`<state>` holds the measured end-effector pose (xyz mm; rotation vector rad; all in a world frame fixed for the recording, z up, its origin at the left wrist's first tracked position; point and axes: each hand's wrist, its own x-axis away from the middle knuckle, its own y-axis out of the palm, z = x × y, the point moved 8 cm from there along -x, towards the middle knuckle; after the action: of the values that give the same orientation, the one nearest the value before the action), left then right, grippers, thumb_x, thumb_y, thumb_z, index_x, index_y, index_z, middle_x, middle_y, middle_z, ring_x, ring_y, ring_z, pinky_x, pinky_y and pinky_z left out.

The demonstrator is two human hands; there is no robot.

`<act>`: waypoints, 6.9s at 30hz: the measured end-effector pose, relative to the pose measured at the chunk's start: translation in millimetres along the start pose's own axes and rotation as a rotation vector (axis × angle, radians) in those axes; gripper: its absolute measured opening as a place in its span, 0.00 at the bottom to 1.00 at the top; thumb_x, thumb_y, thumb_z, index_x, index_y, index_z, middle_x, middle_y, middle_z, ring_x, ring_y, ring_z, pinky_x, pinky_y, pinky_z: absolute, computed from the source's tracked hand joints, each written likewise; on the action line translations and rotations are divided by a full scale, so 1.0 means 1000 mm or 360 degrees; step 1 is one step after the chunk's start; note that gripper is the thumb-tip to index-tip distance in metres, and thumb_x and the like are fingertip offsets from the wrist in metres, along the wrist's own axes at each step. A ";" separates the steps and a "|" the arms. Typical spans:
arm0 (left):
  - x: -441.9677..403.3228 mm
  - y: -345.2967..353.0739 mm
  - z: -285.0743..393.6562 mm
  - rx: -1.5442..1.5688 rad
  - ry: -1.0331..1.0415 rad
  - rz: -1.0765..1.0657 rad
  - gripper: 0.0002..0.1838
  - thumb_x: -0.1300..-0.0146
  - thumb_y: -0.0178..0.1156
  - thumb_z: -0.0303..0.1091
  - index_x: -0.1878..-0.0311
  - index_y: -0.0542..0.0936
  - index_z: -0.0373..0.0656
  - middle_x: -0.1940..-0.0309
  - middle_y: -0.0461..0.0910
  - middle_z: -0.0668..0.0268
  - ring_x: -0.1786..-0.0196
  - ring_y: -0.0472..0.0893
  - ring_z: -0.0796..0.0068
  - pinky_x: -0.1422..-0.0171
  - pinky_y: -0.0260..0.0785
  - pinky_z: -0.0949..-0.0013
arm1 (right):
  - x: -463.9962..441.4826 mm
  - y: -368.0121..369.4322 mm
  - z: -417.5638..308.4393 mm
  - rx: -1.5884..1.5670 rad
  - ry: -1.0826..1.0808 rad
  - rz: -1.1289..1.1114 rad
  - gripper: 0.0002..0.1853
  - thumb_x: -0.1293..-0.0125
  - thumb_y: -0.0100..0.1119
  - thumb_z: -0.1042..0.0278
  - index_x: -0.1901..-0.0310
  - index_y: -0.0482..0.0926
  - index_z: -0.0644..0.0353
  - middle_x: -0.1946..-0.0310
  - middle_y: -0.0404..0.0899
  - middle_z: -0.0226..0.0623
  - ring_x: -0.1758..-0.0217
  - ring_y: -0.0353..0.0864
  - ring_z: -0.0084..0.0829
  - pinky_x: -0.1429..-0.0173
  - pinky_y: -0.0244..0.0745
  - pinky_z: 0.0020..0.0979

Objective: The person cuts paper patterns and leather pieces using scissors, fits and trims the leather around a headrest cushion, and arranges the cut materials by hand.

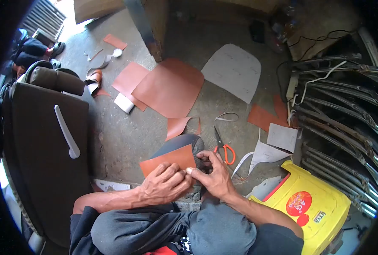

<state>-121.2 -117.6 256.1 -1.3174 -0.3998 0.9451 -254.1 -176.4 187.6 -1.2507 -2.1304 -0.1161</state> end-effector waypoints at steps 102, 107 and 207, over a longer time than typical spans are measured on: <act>0.033 0.004 0.002 0.0034 0.0131 0.0220 0.18 0.30 0.55 0.40 0.41 0.79 0.45 0.37 0.79 0.63 0.35 0.78 0.68 0.28 0.69 0.65 | -0.063 -0.011 -0.068 0.1074 -0.0537 -0.1585 0.32 0.52 0.84 0.46 0.60 0.76 0.64 0.75 0.77 0.39 0.73 0.78 0.37 0.68 0.71 0.37; 0.034 0.007 0.004 0.0018 0.0140 0.0235 0.19 0.30 0.54 0.42 0.42 0.78 0.44 0.36 0.78 0.61 0.34 0.77 0.68 0.27 0.69 0.64 | -0.056 0.004 -0.084 0.1174 -0.0510 -0.1612 0.29 0.46 0.80 0.47 0.59 0.77 0.63 0.74 0.78 0.41 0.73 0.79 0.42 0.67 0.72 0.41; -0.071 0.027 -0.027 0.0056 -0.0135 -0.0049 0.24 0.39 0.66 0.48 0.42 0.76 0.50 0.31 0.72 0.59 0.26 0.68 0.48 0.24 0.53 0.29 | -0.052 -0.032 0.045 0.0559 -0.0894 -0.0065 0.62 0.54 0.82 0.62 0.22 0.50 0.64 0.24 0.55 0.56 0.20 0.55 0.54 0.18 0.56 0.46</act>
<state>-153.0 -190.5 242.4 -1.2390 -0.4655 0.9806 -284.7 -214.7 130.3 -1.1128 -2.4955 0.6360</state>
